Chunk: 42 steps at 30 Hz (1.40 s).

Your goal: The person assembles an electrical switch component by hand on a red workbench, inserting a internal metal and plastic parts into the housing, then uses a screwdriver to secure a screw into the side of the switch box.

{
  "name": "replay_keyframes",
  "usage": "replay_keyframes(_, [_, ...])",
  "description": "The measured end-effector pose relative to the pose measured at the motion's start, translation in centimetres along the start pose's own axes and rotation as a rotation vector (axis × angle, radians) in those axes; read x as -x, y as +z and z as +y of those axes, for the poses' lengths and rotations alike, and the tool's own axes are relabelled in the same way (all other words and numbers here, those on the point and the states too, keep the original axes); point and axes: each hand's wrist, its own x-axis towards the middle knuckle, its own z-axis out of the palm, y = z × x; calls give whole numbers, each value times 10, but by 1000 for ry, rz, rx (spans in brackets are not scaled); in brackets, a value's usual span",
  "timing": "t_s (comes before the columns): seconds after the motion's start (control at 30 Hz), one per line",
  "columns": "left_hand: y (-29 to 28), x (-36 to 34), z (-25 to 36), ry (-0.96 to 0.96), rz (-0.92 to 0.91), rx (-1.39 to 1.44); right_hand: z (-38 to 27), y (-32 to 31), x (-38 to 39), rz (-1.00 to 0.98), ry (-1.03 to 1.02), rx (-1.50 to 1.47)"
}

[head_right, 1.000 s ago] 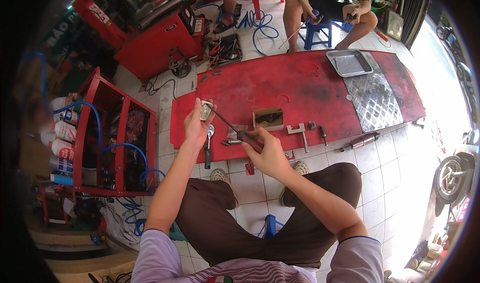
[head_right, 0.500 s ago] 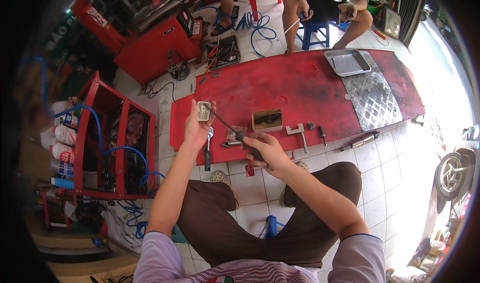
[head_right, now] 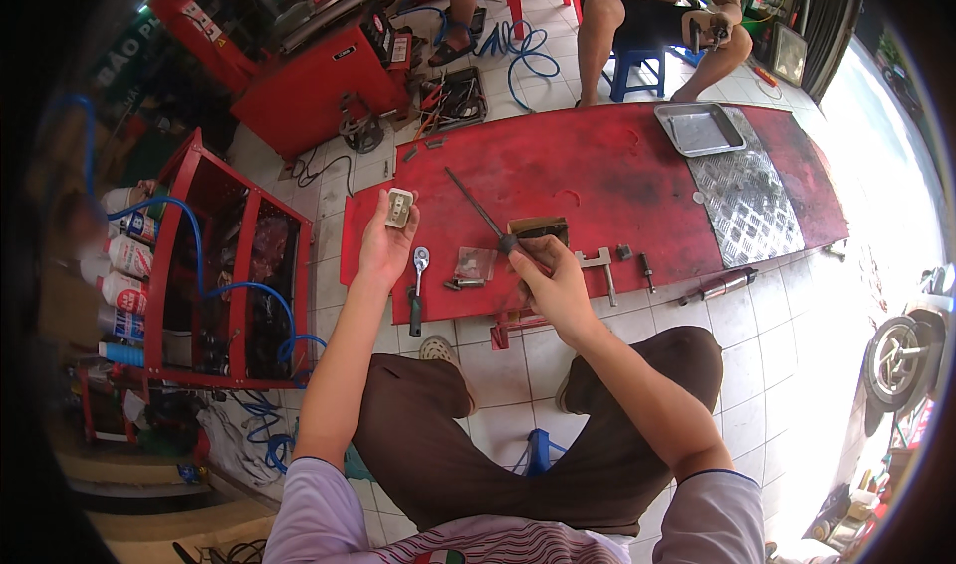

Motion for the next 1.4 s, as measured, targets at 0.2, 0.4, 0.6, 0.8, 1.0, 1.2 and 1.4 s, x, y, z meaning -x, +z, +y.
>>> replay_keyframes(0.2, [1, 0, 0, 8, -42, -49, 3, -1, -4, 29, -3, -68])
replay_keyframes(0.4, [7, 3, -2, 98, -144, -180, -5, -1, -2, 25, 23, -117])
replay_keyframes(0.6, [15, 8, -5, 190, -230, -290, -9, -2, 0, 40, 14, -119])
replay_keyframes(0.8, [25, 18, -18, -48, -213, -150, 2, -7, -1, 163, -85, -102])
replay_keyframes(1.0, [31, 21, -29, -39, -435, -482, 16, -25, -15, 99, -148, -100])
replay_keyframes(1.2, [43, 31, -33, 117, -677, -741, 9, -19, -17, -122, -401, 215])
replay_keyframes(1.4, [44, 38, -41, 99, -717, -719, 17, -19, -15, -112, -395, 250])
